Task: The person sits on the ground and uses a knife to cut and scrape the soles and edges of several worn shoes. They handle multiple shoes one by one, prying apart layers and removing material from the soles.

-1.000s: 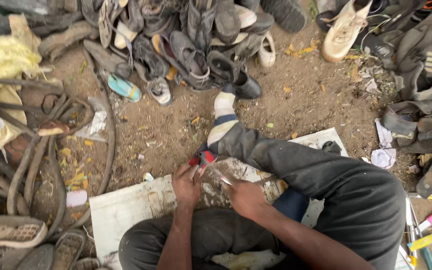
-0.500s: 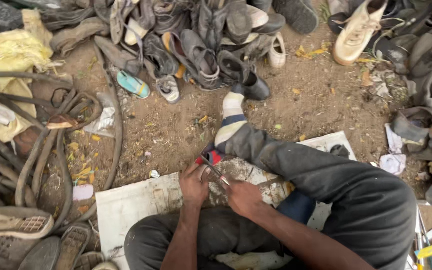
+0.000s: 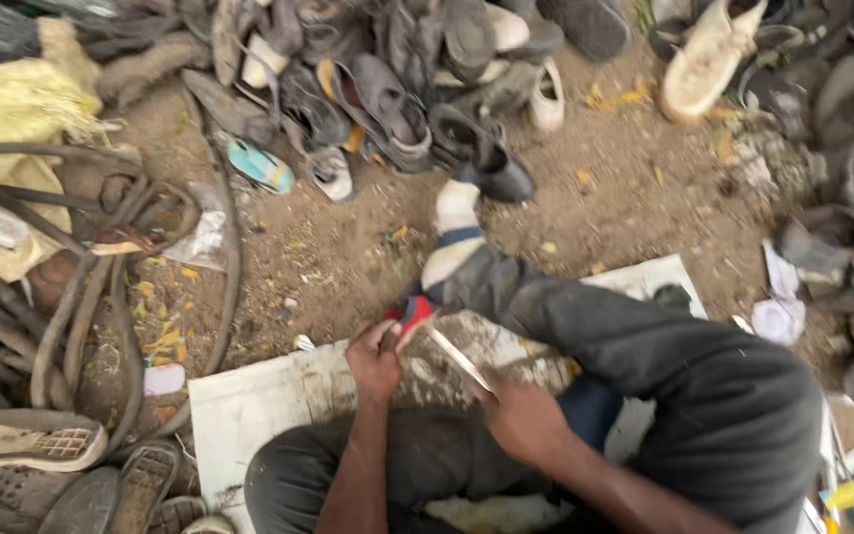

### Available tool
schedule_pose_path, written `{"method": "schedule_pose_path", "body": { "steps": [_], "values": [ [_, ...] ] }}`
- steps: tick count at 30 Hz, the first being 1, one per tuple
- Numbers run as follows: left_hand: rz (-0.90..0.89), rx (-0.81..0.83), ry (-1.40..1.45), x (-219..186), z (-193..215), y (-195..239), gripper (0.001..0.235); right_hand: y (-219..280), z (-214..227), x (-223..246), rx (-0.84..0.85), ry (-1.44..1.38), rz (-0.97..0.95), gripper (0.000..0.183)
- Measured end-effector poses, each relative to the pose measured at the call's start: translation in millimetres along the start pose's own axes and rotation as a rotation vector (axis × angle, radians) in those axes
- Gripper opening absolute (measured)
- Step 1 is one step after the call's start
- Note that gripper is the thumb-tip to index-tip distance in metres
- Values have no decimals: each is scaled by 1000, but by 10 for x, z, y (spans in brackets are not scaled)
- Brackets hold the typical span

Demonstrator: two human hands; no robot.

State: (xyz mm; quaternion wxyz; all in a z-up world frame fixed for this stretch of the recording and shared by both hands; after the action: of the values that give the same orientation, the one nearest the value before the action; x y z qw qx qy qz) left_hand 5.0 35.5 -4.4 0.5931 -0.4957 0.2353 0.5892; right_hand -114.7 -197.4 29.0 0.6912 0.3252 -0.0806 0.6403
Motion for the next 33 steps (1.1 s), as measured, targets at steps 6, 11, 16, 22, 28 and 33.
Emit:
{"method": "schedule_pose_path", "body": {
  "steps": [6, 11, 16, 22, 28, 33],
  "values": [
    [-12, 8, 92, -39, -54, -104, 13, -1102, -171, 688, -86, 173, 326, 27],
    [95, 6, 237, 86, -73, -90, 11, -527, -263, 524, -188, 57, 291, 45],
    [470, 77, 623, 153, -99, -64, 14, -438, -233, 458, -169, -129, 170, 38],
    [153, 115, 333, 88, -12, -11, 12, -899, -293, 730, -199, -440, 217, 25],
    [467, 115, 734, 213, -223, 171, 10, -278, -618, 422, -133, -528, 116, 25],
    [321, 135, 522, 66, -219, 275, 13, -625, -544, 542, -269, -453, 131, 25]
  ]
}}
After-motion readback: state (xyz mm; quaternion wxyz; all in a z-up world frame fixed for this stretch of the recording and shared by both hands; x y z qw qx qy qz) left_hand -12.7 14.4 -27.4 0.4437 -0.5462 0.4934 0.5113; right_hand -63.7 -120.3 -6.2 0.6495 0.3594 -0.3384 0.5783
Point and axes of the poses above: each hand's wrist, its own y-axis away from the middle knuckle, its own z-axis out of the back of the hand, x = y × z, the point moved 3 cm from there along -y, towards the middle knuckle, and after that the axes turned 2 degrees about -x, right-handed, at the moved point
